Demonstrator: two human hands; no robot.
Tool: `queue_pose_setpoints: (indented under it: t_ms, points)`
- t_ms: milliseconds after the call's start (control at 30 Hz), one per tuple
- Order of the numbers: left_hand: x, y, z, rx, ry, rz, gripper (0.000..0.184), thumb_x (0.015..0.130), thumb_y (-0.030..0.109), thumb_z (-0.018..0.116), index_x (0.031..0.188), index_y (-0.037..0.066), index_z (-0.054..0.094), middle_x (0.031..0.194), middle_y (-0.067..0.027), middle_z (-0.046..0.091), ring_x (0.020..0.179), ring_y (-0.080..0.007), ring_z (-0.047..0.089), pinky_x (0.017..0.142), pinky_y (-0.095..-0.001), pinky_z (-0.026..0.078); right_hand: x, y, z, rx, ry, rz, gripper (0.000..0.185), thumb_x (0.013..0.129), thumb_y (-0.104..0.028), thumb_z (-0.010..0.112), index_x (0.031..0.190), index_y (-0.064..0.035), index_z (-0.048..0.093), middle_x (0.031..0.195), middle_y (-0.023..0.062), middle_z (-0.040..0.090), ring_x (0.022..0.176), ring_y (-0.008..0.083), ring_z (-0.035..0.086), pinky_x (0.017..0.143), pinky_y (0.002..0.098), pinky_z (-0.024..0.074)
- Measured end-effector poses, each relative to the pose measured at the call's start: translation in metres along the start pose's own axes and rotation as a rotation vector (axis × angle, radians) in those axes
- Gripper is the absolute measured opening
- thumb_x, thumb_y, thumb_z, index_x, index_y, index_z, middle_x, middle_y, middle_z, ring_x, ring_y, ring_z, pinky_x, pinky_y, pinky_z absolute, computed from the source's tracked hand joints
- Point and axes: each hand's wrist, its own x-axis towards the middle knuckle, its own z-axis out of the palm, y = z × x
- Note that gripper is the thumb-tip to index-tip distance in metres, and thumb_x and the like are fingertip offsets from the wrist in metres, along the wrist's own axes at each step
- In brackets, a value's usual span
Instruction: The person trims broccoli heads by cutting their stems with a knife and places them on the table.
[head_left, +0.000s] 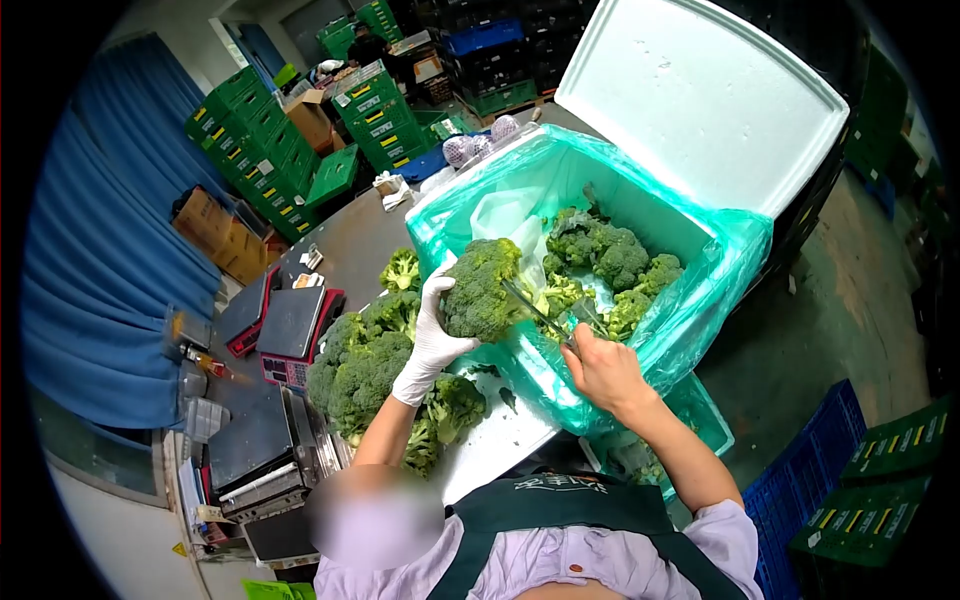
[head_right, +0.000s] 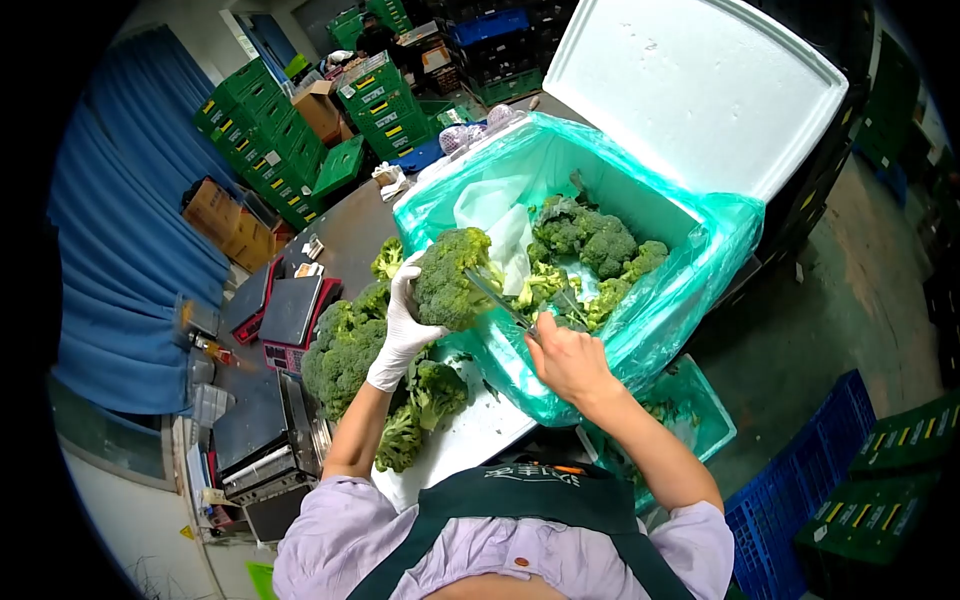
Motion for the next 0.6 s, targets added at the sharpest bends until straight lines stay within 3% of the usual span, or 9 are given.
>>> queue_pose_setpoints:
  t_ms: [133, 167, 233, 467, 600]
  points:
    - [-0.003, 0.001, -0.002, 0.002, 0.032, -0.013, 0.083, 0.052, 0.012, 0.085, 0.118, 0.015, 0.036, 0.139, -0.0138, 0.026, 0.128, -0.0285, 0.036, 0.105, -0.0409, 0.037, 0.012, -0.009, 0.007, -0.020, -0.076, 0.036, 0.023, 0.089, -0.023, 0.055, 0.087, -0.0037, 0.044, 0.059, 0.0173, 0.058, 0.056, 0.0396, 0.060, 0.049, 0.0486, 0.0472]
    - [-0.006, -0.007, -0.008, 0.255, 0.005, 0.017, 0.083, 0.051, 0.009, 0.084, 0.118, 0.015, 0.036, 0.139, -0.0137, 0.025, 0.127, -0.0276, 0.037, 0.105, -0.0408, 0.038, 0.015, -0.006, 0.014, -0.017, -0.098, 0.077, 0.023, 0.089, -0.024, 0.054, 0.088, -0.0033, 0.044, 0.060, 0.0192, 0.059, 0.057, 0.0408, 0.060, 0.050, 0.0494, 0.0474]
    - [-0.010, -0.004, -0.006, 0.185, 0.038, -0.007, 0.083, 0.050, 0.007, 0.082, 0.118, 0.016, 0.035, 0.139, -0.0138, 0.025, 0.126, -0.0274, 0.038, 0.104, -0.0403, 0.038, 0.021, -0.004, 0.017, 0.021, -0.138, 0.142, 0.024, 0.089, -0.024, 0.052, 0.089, -0.0016, 0.045, 0.065, 0.0240, 0.060, 0.063, 0.0439, 0.060, 0.055, 0.0511, 0.0479]
    - [-0.013, -0.013, -0.017, 0.221, 0.037, -0.072, 0.086, 0.048, 0.002, 0.081, 0.118, 0.017, 0.034, 0.140, -0.0147, 0.024, 0.126, -0.0273, 0.037, 0.104, -0.0389, 0.037, 0.006, -0.027, -0.022, 0.037, -0.161, 0.104, 0.023, 0.088, -0.021, 0.055, 0.088, -0.0006, 0.045, 0.060, 0.0213, 0.059, 0.055, 0.0423, 0.059, 0.049, 0.0492, 0.0469]
    - [-0.013, -0.010, -0.013, 0.249, 0.045, -0.027, 0.078, 0.050, 0.006, 0.081, 0.115, 0.016, 0.038, 0.136, -0.0151, 0.029, 0.122, -0.0260, 0.040, 0.098, -0.0384, 0.041, 0.001, -0.025, -0.019, 0.090, -0.137, 0.051, 0.023, 0.087, -0.020, 0.057, 0.083, -0.0014, 0.044, 0.057, 0.0194, 0.058, 0.052, 0.0396, 0.058, 0.045, 0.0471, 0.0455]
